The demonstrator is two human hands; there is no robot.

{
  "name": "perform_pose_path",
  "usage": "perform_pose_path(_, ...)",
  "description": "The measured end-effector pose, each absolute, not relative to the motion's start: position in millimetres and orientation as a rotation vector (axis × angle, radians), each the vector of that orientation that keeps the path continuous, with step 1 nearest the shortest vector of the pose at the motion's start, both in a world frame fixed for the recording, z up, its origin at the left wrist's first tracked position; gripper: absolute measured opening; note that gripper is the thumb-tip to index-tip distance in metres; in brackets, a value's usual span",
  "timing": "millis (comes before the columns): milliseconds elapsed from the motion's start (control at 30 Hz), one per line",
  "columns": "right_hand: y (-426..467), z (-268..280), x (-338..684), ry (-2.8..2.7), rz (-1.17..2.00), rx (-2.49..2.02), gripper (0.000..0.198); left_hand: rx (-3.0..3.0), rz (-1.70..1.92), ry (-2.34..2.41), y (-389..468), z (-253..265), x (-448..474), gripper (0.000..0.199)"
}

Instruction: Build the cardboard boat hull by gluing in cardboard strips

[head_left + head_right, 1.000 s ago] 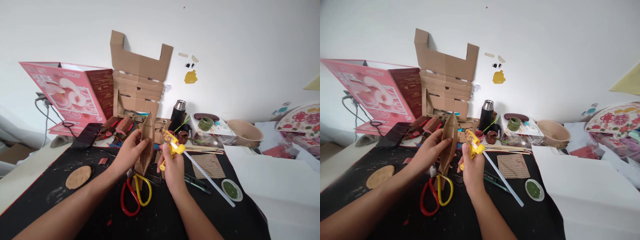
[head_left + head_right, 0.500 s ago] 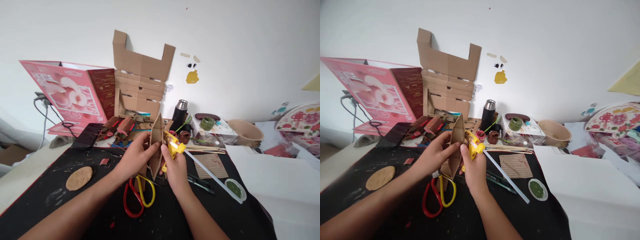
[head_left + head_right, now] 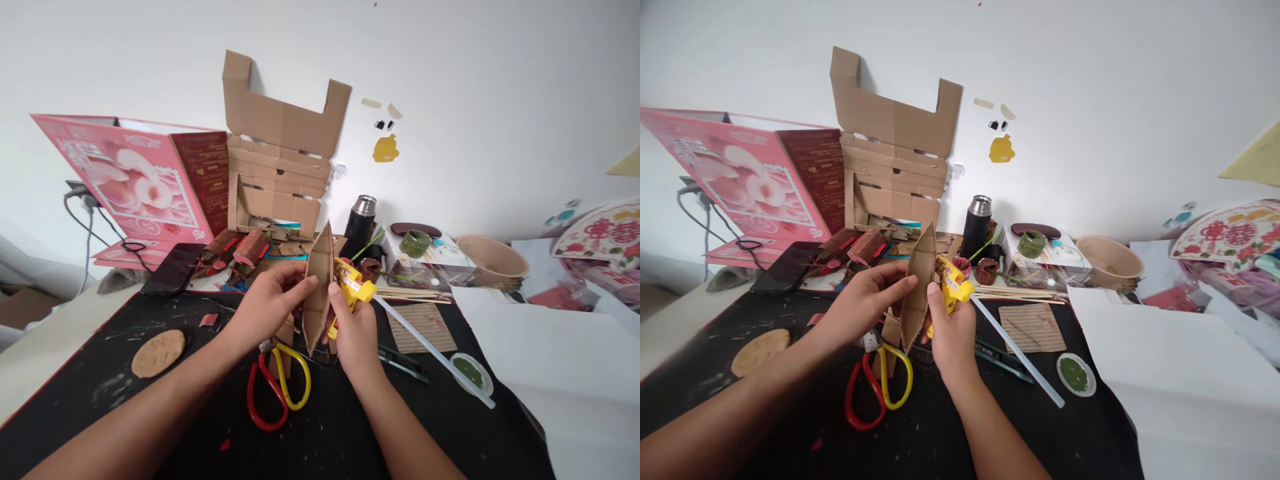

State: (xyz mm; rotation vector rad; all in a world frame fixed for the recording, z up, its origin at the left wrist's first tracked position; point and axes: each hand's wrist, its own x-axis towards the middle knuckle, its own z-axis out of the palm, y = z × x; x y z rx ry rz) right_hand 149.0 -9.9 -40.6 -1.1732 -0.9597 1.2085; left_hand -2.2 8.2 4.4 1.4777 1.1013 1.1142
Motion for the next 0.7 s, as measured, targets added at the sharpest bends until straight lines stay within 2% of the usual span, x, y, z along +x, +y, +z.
perform_pose_path(400, -10.7, -34.7, 147.5, -0.977, 1.133, -1.150, 0.049, 1.542, 1.098, 1.132, 7.2, 6.2, -3.0, 0.037)
perform_pose_path(700, -10.9, -33.9, 148.1, -0.990, 1.119, -1.148, 0.049, 1.526, 1.105, 1.138, 7.2, 5.9, -2.7, 0.039)
